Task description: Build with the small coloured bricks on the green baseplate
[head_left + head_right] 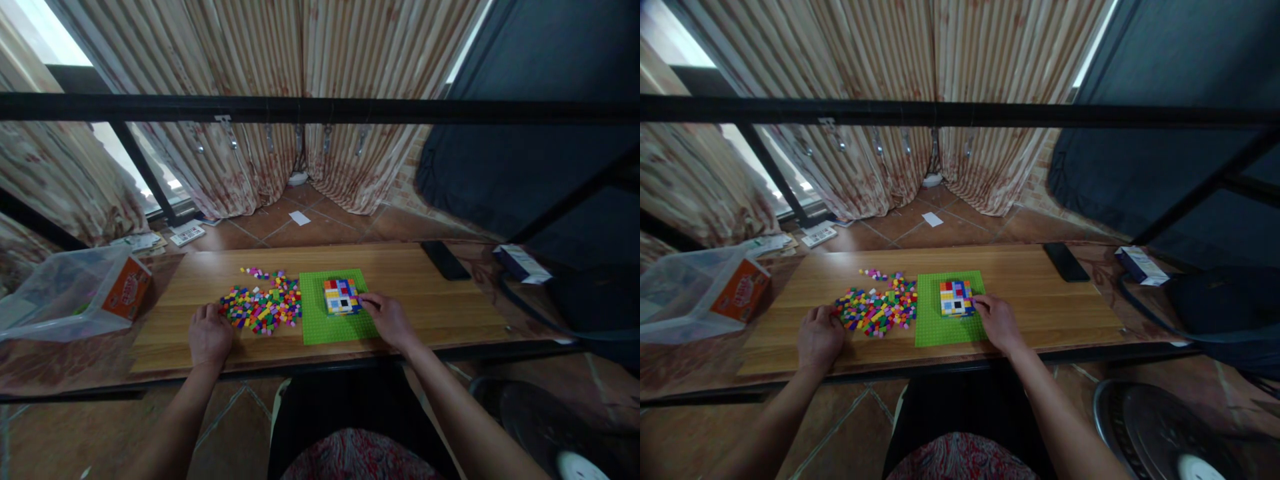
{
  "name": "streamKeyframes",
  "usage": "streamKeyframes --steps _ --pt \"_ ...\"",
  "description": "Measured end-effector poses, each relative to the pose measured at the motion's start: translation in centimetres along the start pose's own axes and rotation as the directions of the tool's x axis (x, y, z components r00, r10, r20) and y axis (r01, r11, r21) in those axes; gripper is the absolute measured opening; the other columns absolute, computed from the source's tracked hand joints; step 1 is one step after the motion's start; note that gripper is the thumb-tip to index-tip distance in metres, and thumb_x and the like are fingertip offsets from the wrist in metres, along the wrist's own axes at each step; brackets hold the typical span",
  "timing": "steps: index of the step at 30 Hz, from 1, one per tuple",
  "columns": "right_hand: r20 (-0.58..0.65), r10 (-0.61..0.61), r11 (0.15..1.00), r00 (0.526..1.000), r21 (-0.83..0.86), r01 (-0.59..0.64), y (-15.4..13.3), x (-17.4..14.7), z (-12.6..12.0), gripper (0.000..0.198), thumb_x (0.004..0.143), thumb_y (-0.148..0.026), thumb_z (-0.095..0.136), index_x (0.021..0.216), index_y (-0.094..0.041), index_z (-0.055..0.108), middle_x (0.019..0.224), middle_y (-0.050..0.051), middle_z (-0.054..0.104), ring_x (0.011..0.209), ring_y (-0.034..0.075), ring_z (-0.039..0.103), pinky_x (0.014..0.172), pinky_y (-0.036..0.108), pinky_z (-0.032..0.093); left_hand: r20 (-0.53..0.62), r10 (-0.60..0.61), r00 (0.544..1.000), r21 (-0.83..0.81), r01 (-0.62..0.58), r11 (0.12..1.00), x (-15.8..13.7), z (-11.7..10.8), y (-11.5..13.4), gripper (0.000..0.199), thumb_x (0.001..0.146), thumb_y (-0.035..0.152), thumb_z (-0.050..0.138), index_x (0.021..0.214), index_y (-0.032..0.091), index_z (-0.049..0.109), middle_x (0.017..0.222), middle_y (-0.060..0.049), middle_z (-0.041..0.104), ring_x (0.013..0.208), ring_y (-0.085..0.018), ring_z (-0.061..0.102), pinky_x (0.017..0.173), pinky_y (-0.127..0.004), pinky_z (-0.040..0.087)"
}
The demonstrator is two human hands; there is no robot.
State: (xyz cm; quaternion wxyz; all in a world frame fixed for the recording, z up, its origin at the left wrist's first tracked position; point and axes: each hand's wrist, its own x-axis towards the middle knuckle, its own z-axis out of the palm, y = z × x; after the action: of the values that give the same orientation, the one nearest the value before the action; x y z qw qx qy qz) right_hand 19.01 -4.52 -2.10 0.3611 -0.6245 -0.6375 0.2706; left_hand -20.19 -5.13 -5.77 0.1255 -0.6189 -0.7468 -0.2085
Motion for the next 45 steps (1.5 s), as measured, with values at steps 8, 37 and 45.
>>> streamKeyframes --steps 8,37,45 --pt "-0.020 -0.018 1.000 1.000 -0.025 0.017 -0.3 -0.3 0.2 0.028 0.087 -0.035 0.051 0.097 -0.023 0.074 0.100 0.007 0.074 0.092 0.024 0.067 0.084 0.039 0.050 0.006 -0.026 1.000 -0.014 0.026 1.000 0.0 -0.1 0.1 0.023 0.083 0.015 0.041 0.093 0.014 0.062 0.091 -0.013 0.060 0.089 -0.028 0.055 0.082 -0.040 0.044" --pt "-0.041 0.290 0.894 0.956 0.368 -0.256 0.4 0.4 1.6 0.035 0.065 -0.051 0.068 0.072 -0.016 0.071 0.059 0.002 0.065 0.050 0.013 0.051 0.049 0.026 0.041 0.014 -0.037 0.999 -0.051 0.037 0.998 0.0 -0.2 0.3 0.022 0.082 0.015 0.040 0.091 0.015 0.060 0.089 -0.012 0.060 0.090 -0.028 0.056 0.084 -0.040 0.044" --pt "-0.058 0.283 0.926 0.957 0.278 -0.256 1.0 0.5 1.9 0.036 0.069 -0.050 0.065 0.072 -0.015 0.071 0.060 0.003 0.066 0.052 0.015 0.054 0.050 0.026 0.040 0.014 -0.036 0.999 -0.040 0.036 0.999 -0.1 -0.1 0.3 0.023 0.082 0.014 0.041 0.093 0.014 0.061 0.091 -0.013 0.061 0.091 -0.028 0.055 0.084 -0.039 0.043"
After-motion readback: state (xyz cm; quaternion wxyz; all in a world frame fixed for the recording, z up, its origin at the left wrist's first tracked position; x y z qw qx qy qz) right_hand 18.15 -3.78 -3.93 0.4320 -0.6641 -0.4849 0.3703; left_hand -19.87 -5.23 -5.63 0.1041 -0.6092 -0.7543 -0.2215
